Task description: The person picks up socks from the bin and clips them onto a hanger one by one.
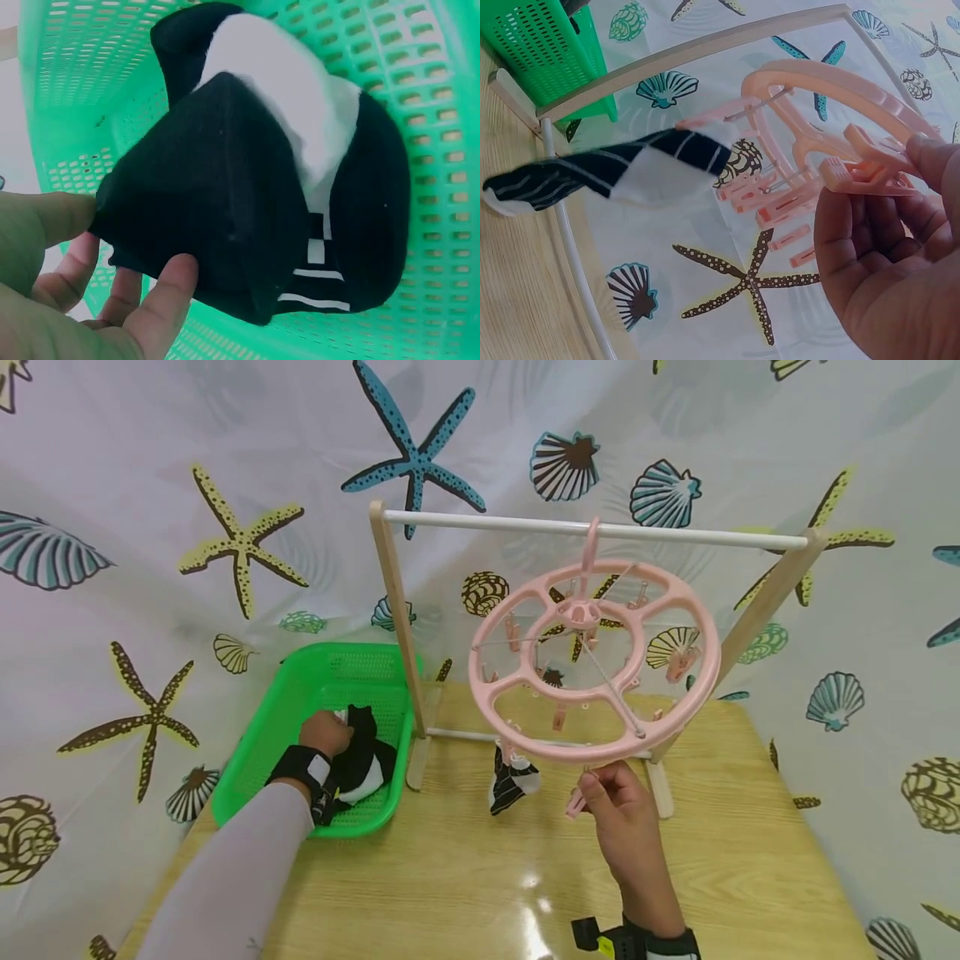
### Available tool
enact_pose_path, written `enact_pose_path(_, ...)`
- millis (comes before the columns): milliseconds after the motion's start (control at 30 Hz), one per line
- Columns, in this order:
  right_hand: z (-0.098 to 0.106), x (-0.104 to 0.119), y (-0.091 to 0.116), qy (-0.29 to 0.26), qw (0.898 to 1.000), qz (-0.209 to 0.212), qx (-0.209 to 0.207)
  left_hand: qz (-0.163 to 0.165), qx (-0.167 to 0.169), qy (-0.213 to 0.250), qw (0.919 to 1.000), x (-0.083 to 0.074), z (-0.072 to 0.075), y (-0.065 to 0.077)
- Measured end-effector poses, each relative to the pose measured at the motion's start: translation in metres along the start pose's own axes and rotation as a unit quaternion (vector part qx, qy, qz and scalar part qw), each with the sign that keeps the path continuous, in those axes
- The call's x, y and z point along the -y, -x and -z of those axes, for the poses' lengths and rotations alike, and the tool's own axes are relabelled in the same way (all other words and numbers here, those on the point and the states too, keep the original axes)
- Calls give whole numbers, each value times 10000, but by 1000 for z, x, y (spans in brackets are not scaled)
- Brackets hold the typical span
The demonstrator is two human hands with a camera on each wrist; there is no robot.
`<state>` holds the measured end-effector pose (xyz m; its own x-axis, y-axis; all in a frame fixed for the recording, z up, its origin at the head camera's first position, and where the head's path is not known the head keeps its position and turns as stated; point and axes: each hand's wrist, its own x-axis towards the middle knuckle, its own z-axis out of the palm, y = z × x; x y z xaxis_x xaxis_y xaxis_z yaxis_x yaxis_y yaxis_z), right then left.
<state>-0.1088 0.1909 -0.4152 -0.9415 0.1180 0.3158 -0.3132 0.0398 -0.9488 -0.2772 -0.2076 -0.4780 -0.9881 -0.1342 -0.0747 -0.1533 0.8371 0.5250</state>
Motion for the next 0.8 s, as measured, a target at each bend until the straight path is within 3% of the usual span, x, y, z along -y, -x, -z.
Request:
enact_pose_path(200, -2, 1, 2, 88, 9997, -226, -35, -217, -216, 478, 9984, -3, 5, -4)
enact_pose_path(333, -3, 0, 2, 37, 9998, -197, -13, -186, 31, 946, 9953, -19, 25, -3)
enact_pose_path(433, -3, -1, 2, -50, 9999, -102, 5, -139, 133, 1253, 9919, -39, 44, 5)
enact_pose_path(567, -5, -2, 2, -155, 9999, -56, 3, -345, 13, 1606, 9864, -61, 59, 21)
enact_pose_path(667, -6, -2, 3, -172, 9998, -61, -19, -565, -36, 1721, 9834, -70, 64, 29)
enact_pose_path(800, -7, -2, 3, -178, 9998, -74, -26, -998, -387, 1494, 9830, -76, 63, 38)
